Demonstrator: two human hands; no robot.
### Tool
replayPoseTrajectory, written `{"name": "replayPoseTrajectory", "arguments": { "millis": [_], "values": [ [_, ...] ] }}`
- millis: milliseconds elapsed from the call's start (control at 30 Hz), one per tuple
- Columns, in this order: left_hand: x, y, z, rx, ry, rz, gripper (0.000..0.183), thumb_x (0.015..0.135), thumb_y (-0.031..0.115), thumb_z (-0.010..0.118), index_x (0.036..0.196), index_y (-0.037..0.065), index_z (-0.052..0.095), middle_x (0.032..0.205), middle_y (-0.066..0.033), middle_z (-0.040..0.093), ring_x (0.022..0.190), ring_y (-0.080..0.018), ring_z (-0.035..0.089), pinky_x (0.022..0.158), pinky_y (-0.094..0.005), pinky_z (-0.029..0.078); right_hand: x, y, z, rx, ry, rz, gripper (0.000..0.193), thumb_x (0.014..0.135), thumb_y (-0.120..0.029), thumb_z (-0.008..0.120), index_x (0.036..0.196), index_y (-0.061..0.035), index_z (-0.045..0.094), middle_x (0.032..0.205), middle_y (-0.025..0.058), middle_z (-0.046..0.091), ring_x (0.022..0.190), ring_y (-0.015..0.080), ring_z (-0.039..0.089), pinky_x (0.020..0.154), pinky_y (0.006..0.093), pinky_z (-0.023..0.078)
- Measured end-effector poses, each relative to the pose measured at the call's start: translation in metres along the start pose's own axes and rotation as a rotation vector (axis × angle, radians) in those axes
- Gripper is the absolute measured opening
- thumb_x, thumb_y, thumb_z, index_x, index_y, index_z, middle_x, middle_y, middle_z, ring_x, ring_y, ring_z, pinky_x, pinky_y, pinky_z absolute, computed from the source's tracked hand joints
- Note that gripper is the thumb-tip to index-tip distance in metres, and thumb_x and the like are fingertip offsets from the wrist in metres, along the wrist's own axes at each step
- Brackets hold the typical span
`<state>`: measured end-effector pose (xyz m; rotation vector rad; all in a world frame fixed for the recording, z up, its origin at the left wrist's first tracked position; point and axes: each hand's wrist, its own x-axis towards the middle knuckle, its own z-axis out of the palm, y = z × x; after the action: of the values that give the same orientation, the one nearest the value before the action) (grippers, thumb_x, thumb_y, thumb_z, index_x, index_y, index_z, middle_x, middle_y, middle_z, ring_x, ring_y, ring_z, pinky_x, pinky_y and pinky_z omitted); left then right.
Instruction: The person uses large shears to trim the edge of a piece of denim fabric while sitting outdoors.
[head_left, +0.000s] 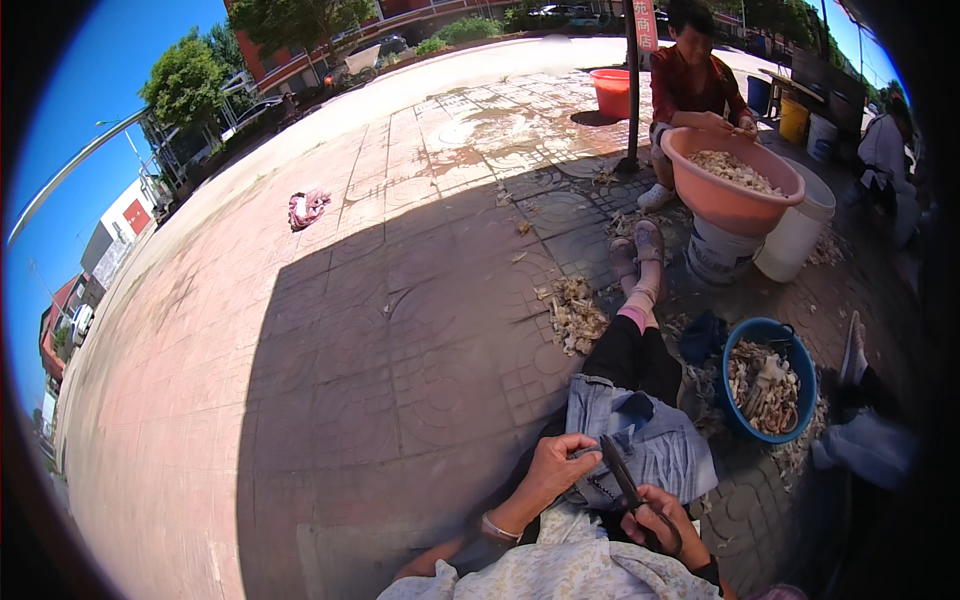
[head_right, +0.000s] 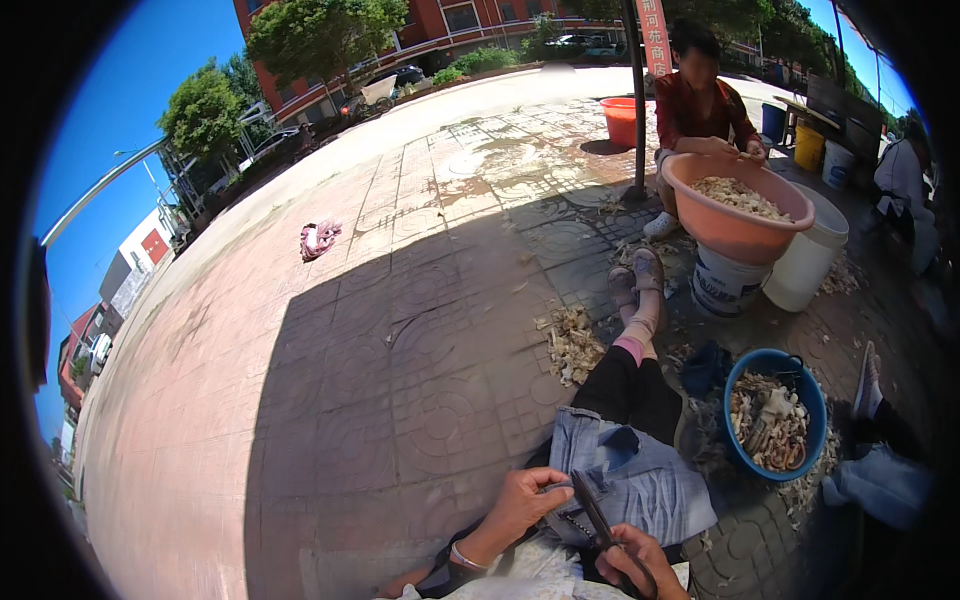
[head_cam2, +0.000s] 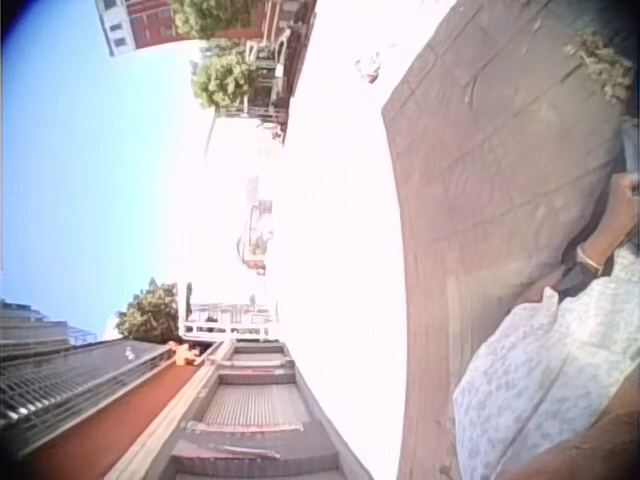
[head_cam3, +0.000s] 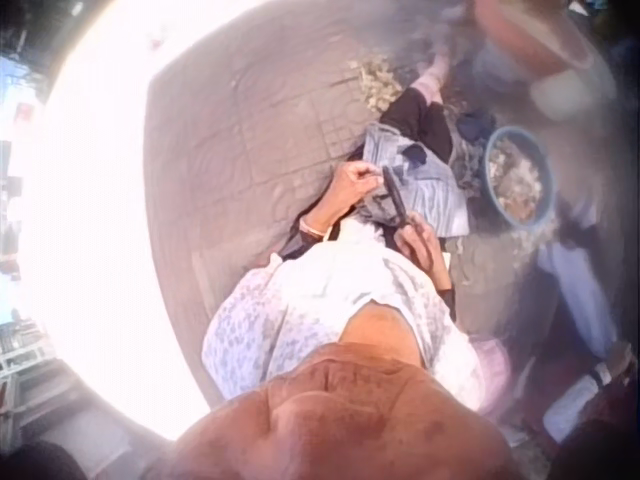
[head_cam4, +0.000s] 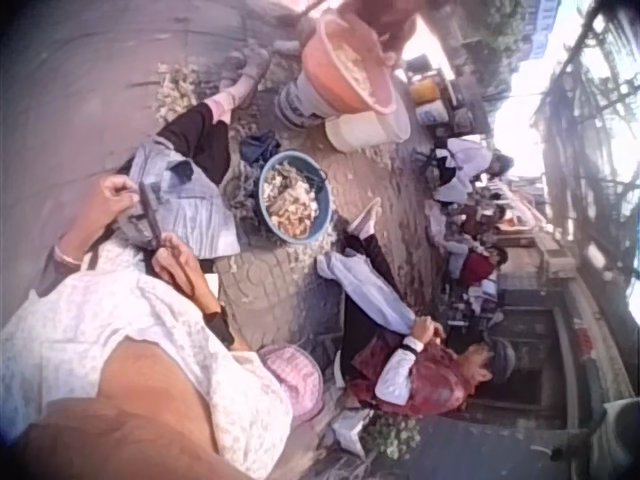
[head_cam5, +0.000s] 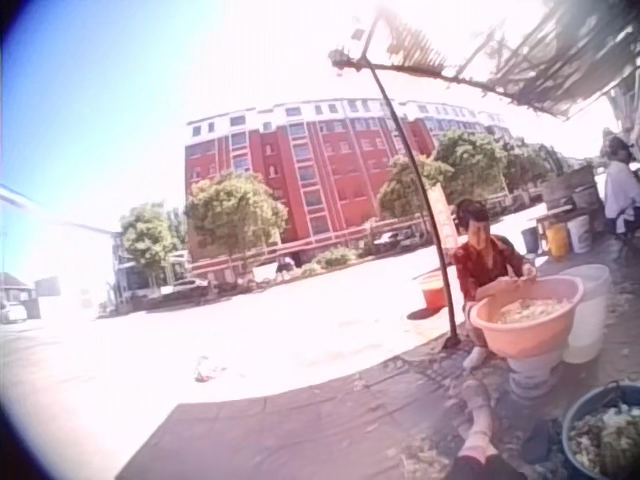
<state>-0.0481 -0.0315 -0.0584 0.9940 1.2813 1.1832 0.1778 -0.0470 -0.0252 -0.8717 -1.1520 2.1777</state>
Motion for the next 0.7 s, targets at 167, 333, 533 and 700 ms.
{"name": "replayPoseTrajectory", "arguments": {
  "millis": [167, 333, 533, 700],
  "values": [
    [0.002, -0.001, 0.001, 0.029, 0.008, 0.027, 0.013, 0.083, 0.008, 0.069, 0.092, -0.001, 0.068, 0.075, 0.0076, 0.058, 0.062, 0.0016, 0.045, 0.054, -0.0145, 0.036, 0.001, 0.001, -0.001, -0.082, 0.042, -0.013, 0.035, 0.091, -0.032, 0.062, 0.106, -0.0026, 0.052, 0.072, 0.0077, 0.060, 0.054, 0.0101, 0.050, 0.051, 0.0216, 0.038],
    [0.003, -0.001, 0.000, 0.081, 0.015, 0.022, 0.014, 0.082, 0.008, 0.070, 0.091, -0.001, 0.068, 0.075, 0.0076, 0.057, 0.063, 0.0014, 0.046, 0.055, -0.0145, 0.036, 0.003, 0.006, -0.004, -0.150, 0.079, -0.004, 0.038, 0.090, -0.034, 0.063, 0.105, -0.0009, 0.053, 0.068, 0.0065, 0.058, 0.052, 0.0095, 0.049, 0.049, 0.0211, 0.036],
    [0.005, -0.008, -0.001, 0.034, -0.001, 0.016, 0.017, 0.081, 0.010, 0.070, 0.091, -0.003, 0.068, 0.073, 0.0070, 0.056, 0.064, 0.0005, 0.046, 0.055, -0.0159, 0.037, 0.000, -0.008, 0.006, -0.205, 0.082, -0.016, 0.041, 0.092, -0.038, 0.059, 0.107, 0.0006, 0.054, 0.063, 0.0011, 0.051, 0.052, 0.0067, 0.042, 0.048, 0.0210, 0.031],
    [0.003, 0.006, -0.001, 0.033, -0.018, 0.009, 0.018, 0.081, 0.011, 0.070, 0.091, -0.003, 0.067, 0.071, 0.0067, 0.055, 0.065, -0.0002, 0.046, 0.056, -0.0174, 0.038, -0.003, -0.017, 0.012, -0.242, 0.085, -0.020, 0.042, 0.094, -0.040, 0.054, 0.105, 0.0002, 0.054, 0.063, -0.0015, 0.048, 0.052, 0.0046, 0.038, 0.047, 0.0200, 0.027]
  ]
}}
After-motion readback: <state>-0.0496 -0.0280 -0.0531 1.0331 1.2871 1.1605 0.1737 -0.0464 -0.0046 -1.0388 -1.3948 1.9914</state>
